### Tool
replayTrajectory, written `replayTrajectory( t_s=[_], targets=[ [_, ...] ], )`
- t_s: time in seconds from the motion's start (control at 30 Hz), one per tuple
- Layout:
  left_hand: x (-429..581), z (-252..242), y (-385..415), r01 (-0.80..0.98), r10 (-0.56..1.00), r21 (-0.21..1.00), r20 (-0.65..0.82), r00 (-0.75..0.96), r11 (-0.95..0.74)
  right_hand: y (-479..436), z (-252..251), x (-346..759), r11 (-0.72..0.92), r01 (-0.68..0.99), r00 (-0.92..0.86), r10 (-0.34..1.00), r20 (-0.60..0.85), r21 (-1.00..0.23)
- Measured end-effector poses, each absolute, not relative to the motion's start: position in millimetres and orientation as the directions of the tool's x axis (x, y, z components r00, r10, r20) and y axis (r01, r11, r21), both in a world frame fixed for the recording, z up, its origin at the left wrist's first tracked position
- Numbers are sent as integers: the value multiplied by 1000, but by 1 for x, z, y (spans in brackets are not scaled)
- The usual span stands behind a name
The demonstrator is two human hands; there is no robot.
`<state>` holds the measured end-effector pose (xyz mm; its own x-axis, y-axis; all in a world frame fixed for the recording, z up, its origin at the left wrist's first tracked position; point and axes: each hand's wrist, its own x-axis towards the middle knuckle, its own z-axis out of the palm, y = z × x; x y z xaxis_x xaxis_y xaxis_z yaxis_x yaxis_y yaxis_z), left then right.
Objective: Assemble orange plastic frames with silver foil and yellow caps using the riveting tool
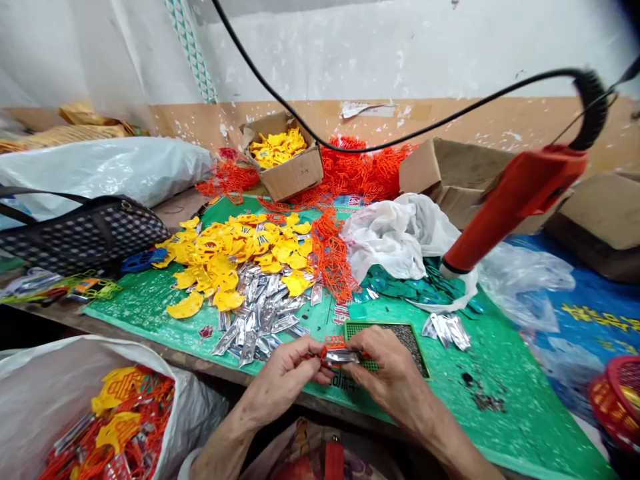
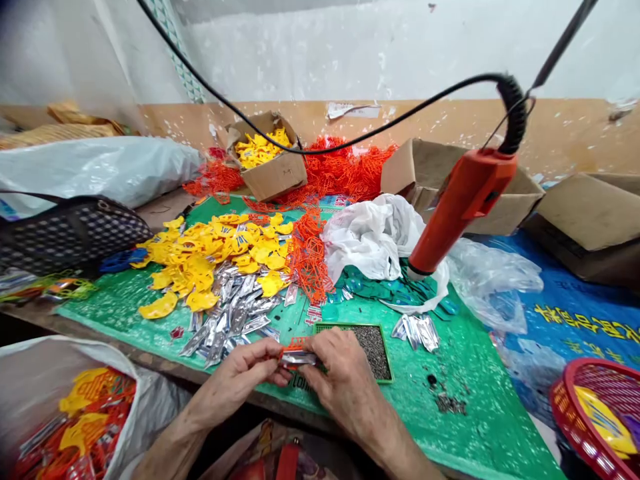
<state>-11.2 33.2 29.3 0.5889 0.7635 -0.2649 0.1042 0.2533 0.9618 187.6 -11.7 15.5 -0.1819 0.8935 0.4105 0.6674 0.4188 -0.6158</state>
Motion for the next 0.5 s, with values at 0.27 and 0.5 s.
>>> replayTrajectory(
  t_s=[0.27,0.5],
  targets=[
    [-10,26,23,185,830,980,-157,535,66,-8,3,187,413,712,-53,838,543,-567],
    [-4,22,20,178,888,984,-62,456,-22,-12,12,182,513,793,-208,735,645,-329]
  ],
)
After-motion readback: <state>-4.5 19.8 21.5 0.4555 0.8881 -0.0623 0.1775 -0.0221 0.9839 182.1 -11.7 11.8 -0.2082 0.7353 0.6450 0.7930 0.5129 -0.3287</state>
